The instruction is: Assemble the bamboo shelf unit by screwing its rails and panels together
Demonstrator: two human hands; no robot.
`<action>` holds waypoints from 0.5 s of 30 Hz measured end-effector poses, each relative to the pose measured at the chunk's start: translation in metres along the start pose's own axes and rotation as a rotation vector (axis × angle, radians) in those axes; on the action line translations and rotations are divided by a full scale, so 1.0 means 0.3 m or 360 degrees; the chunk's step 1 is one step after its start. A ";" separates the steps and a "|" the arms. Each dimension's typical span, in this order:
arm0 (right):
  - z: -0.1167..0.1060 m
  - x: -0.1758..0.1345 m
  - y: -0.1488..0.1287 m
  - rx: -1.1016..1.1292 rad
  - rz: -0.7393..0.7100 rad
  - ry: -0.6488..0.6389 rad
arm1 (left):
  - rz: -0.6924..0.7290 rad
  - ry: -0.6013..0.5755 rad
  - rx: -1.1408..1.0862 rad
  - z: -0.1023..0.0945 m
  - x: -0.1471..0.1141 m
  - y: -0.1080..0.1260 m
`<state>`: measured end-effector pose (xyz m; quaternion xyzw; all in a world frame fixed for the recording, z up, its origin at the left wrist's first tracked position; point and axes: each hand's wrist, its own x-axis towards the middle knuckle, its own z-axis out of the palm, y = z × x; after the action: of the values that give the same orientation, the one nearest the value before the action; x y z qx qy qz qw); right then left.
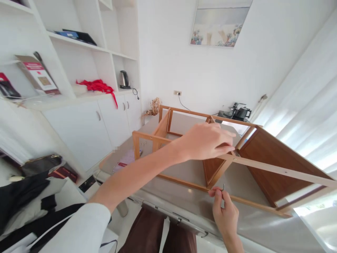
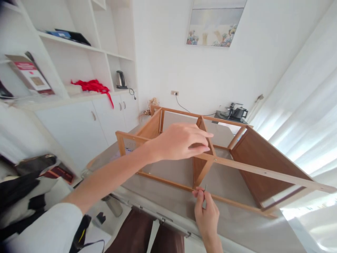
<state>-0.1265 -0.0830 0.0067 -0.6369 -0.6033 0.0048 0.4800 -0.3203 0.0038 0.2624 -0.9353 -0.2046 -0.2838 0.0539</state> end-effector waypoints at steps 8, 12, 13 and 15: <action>-0.002 0.003 0.066 -0.0094 0.0323 0.0001 | -0.0521 0.0035 -0.0119 -0.446 -0.111 -0.348; 0.005 0.009 0.097 -0.0130 0.0394 -0.0030 | -0.1090 -0.0454 0.0046 -0.427 -0.264 -0.623; 0.007 0.010 0.101 -0.0136 0.0408 -0.0039 | -0.1169 -0.0601 0.0056 -0.386 -0.306 -0.682; 0.009 0.011 0.104 -0.0142 0.0446 -0.0045 | -0.1260 -0.0850 0.0026 -0.276 -0.387 -0.780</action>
<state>-0.1033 -0.0730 -0.0122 -0.7355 -0.5146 0.0538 0.4373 -0.5470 0.1579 0.2637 -0.8252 -0.5541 -0.0305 -0.1055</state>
